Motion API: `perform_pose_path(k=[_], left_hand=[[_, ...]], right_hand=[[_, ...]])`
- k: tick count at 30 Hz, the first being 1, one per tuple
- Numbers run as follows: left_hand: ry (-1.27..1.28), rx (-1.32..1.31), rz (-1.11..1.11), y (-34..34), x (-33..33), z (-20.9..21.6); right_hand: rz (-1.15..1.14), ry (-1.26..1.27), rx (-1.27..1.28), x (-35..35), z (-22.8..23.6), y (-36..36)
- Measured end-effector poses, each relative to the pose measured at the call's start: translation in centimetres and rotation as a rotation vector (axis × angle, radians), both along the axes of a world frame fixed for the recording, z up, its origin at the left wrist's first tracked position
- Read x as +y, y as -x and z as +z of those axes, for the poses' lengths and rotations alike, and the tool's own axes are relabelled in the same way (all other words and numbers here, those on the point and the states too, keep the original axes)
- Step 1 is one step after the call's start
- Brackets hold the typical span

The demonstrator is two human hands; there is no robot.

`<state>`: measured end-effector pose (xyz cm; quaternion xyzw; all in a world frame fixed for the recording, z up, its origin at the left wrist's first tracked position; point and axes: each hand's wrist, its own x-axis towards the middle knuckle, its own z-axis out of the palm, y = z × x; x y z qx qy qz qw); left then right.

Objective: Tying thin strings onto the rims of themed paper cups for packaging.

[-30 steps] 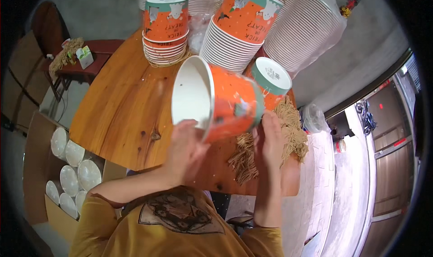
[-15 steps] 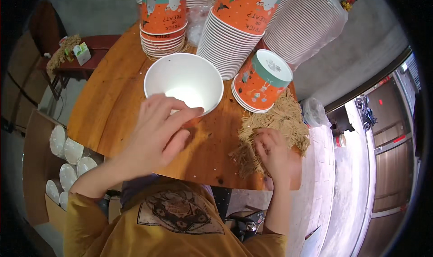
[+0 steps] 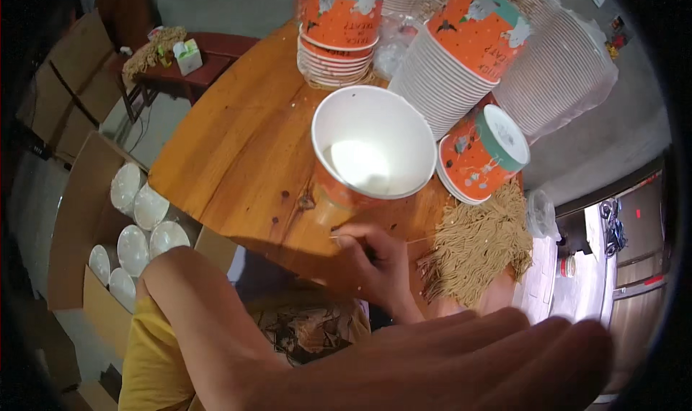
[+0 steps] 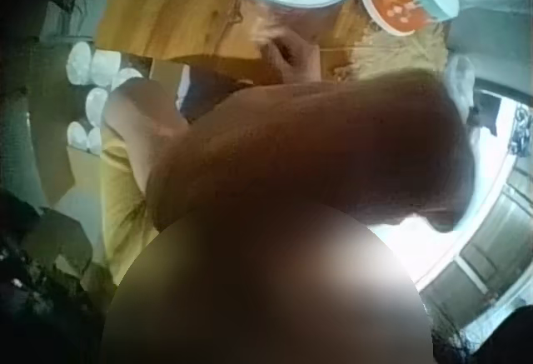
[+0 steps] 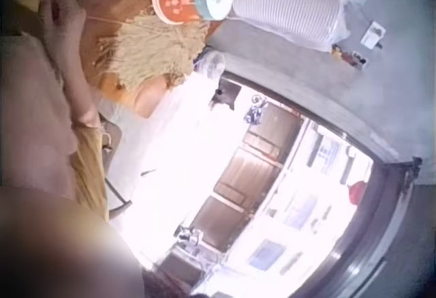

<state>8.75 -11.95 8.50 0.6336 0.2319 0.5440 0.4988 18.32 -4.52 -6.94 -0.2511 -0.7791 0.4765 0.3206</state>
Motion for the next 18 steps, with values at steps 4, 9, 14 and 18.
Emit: perform_pose_path(k=[4,9,14,18], left_hand=[[0.226,-0.042,-0.238,-1.1,0.5,0.3],[0.291,0.092,-0.498,-2.9,-0.2,0.1],[-0.098,0.155,-0.376,-3.0,-2.2,-3.0],[0.099,0.236,-0.301,-1.4,-2.4,-5.1]], right_hand=[[0.022,0.131,0.127,-0.5,-0.7,1.7],[0.020,0.289,0.002,-0.8,0.5,1.9],[-0.113,0.536,0.182,-0.6,1.5,1.6],[-0.159,0.506,0.228,0.1,1.2,-0.1]])
